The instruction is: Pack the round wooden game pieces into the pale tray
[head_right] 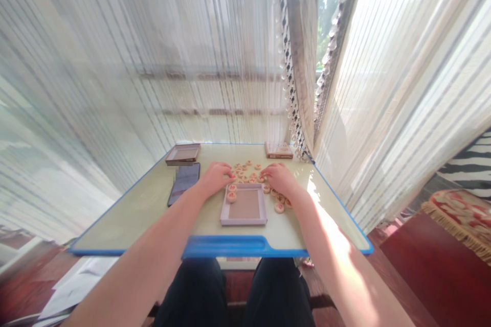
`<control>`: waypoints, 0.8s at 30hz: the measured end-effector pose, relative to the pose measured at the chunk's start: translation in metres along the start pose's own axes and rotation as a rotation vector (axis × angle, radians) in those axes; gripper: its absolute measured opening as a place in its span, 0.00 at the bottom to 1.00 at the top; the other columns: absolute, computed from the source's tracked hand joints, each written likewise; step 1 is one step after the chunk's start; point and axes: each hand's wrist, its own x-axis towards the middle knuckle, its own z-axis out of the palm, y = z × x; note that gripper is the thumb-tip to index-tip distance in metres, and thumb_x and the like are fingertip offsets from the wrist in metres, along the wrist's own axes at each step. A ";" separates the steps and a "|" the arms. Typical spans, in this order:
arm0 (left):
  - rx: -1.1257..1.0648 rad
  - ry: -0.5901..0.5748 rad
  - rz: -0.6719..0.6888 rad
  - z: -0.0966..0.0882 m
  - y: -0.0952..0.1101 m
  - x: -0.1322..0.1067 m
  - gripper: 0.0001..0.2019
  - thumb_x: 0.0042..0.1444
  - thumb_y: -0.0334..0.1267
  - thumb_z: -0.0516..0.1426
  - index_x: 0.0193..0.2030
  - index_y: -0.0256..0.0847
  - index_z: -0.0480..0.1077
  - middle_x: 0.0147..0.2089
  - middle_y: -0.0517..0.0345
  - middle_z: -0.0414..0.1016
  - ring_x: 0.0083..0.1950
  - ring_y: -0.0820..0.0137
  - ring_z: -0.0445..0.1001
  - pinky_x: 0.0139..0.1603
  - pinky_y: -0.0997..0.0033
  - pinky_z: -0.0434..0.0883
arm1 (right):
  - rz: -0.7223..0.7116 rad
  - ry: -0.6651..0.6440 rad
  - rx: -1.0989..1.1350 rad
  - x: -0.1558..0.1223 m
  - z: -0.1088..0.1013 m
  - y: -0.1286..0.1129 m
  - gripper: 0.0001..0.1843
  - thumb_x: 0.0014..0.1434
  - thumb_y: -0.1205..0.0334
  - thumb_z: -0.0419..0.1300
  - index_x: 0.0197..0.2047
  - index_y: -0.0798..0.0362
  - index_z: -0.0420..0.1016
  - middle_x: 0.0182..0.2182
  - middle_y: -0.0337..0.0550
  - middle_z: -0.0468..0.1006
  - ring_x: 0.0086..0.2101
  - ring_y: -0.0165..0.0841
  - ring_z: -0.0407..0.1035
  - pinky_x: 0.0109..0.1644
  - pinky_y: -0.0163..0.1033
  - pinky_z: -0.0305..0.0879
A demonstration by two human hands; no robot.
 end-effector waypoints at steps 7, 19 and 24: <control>-0.016 0.000 -0.009 -0.002 -0.002 -0.001 0.06 0.49 0.39 0.59 0.29 0.42 0.77 0.42 0.55 0.74 0.48 0.64 0.67 0.54 0.64 0.62 | 0.035 -0.001 0.000 0.001 -0.001 -0.002 0.16 0.57 0.67 0.50 0.40 0.51 0.78 0.42 0.45 0.76 0.44 0.35 0.67 0.53 0.40 0.55; 0.033 -0.053 0.017 0.002 -0.008 0.001 0.12 0.53 0.43 0.55 0.36 0.43 0.77 0.44 0.54 0.74 0.46 0.66 0.69 0.57 0.64 0.60 | 0.062 0.028 0.029 -0.001 -0.002 -0.001 0.16 0.57 0.68 0.49 0.40 0.51 0.78 0.43 0.46 0.75 0.47 0.37 0.64 0.54 0.42 0.56; 0.062 -0.065 0.007 0.000 -0.006 0.001 0.13 0.53 0.44 0.54 0.38 0.43 0.77 0.45 0.54 0.74 0.47 0.65 0.69 0.55 0.64 0.60 | 0.077 0.026 0.026 -0.001 0.001 0.002 0.16 0.57 0.67 0.50 0.40 0.50 0.78 0.43 0.45 0.74 0.48 0.37 0.63 0.55 0.42 0.55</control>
